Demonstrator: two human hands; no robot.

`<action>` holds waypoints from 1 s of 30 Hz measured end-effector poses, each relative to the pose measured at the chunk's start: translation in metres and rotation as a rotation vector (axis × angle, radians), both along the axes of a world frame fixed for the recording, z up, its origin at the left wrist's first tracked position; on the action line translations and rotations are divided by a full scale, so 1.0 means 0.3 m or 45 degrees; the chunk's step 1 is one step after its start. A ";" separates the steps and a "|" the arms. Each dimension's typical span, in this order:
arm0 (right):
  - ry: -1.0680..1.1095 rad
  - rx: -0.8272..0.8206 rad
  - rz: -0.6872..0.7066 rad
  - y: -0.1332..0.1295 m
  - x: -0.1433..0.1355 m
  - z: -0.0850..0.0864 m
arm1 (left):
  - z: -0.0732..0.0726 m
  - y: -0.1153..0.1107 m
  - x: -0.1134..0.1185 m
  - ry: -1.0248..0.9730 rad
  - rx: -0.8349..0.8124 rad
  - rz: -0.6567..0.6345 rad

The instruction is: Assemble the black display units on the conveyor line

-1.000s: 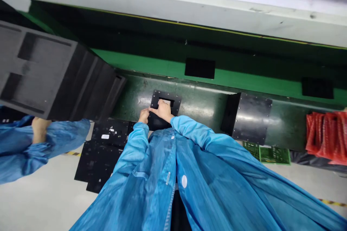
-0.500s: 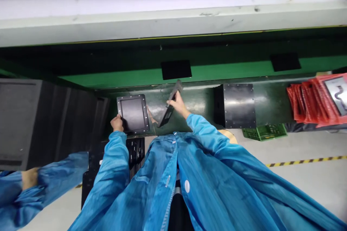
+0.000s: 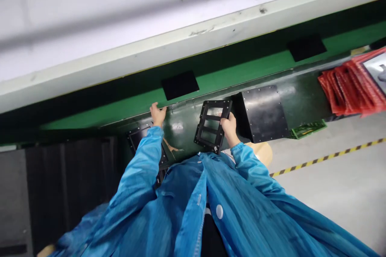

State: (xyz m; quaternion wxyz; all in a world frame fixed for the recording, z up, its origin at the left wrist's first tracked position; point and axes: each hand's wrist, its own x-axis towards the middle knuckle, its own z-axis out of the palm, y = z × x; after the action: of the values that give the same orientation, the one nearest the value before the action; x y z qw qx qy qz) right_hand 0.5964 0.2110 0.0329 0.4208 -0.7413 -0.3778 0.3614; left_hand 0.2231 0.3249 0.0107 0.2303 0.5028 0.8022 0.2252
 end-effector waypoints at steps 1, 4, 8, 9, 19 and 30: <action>0.073 -0.025 -0.023 0.003 0.002 -0.006 | 0.002 0.100 0.041 0.055 -0.038 -0.073; 0.382 -0.129 -0.007 0.050 -0.004 -0.051 | 0.015 0.357 0.115 0.293 -0.081 -0.399; 0.348 -0.331 0.013 0.124 -0.033 -0.160 | 0.020 0.596 0.101 0.542 -0.310 -0.864; 0.279 -0.354 0.036 0.129 -0.041 -0.187 | 0.015 0.632 0.087 0.590 -0.376 -0.893; -0.321 -0.451 0.204 0.073 -0.081 -0.219 | 0.162 0.600 -0.035 0.739 -0.265 -0.664; 0.603 -0.137 0.421 -0.067 -0.173 -0.051 | 0.596 -0.047 0.052 -0.156 0.179 -0.495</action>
State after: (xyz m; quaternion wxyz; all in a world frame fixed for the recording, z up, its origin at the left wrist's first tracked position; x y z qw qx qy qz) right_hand 0.5446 0.1907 0.0176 0.3928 -0.5859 -0.3652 0.6076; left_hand 0.2386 0.3109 0.1895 0.2821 0.6483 0.6569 0.2619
